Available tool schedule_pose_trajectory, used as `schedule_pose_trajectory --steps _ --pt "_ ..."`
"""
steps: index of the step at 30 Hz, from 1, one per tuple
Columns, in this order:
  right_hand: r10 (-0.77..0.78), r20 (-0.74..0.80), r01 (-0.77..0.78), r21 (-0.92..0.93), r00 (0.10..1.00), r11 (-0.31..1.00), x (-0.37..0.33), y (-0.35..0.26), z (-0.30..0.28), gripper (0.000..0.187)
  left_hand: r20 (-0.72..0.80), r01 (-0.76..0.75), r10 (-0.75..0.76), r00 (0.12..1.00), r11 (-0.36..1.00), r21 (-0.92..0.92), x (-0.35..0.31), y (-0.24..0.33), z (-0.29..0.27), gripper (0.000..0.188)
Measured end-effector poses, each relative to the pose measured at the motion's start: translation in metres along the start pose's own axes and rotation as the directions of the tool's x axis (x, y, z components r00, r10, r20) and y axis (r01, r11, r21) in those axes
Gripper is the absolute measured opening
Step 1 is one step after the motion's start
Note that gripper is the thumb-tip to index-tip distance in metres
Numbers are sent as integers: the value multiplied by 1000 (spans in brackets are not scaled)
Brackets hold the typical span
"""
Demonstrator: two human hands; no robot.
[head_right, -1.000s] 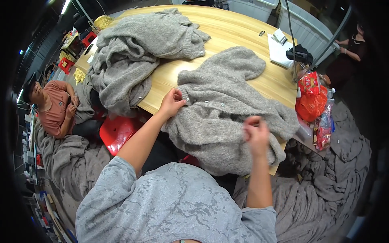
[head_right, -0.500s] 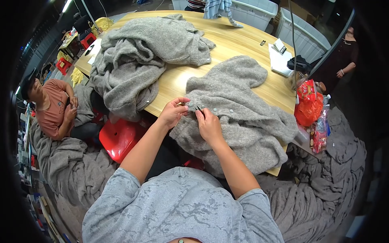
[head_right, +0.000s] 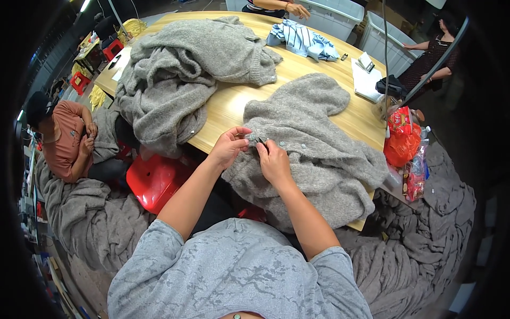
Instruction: Inspecting and handling grey fabric garments on a workbench in a factory setting.
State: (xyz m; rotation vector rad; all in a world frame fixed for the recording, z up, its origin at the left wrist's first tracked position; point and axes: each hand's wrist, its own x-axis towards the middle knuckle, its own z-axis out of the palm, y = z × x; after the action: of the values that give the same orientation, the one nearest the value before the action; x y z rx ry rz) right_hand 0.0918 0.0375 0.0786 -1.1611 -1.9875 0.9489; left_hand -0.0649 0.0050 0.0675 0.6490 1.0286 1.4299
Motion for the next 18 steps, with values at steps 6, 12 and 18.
schedule_pose_trajectory --steps 6,12,18 --pt "26 4 -26 46 1000 999 -1 1 -2 31 5 -6 6 1000 999 34 2 -2 1 26" --pt "16 25 -15 -9 1000 1000 0 0 -2 31 7 3 -3 1000 994 114 1 0 3 26" --pt "-174 -45 165 -159 984 973 -1 -2 0 26 -4 10 -10 1000 989 146 0 2 5 26"
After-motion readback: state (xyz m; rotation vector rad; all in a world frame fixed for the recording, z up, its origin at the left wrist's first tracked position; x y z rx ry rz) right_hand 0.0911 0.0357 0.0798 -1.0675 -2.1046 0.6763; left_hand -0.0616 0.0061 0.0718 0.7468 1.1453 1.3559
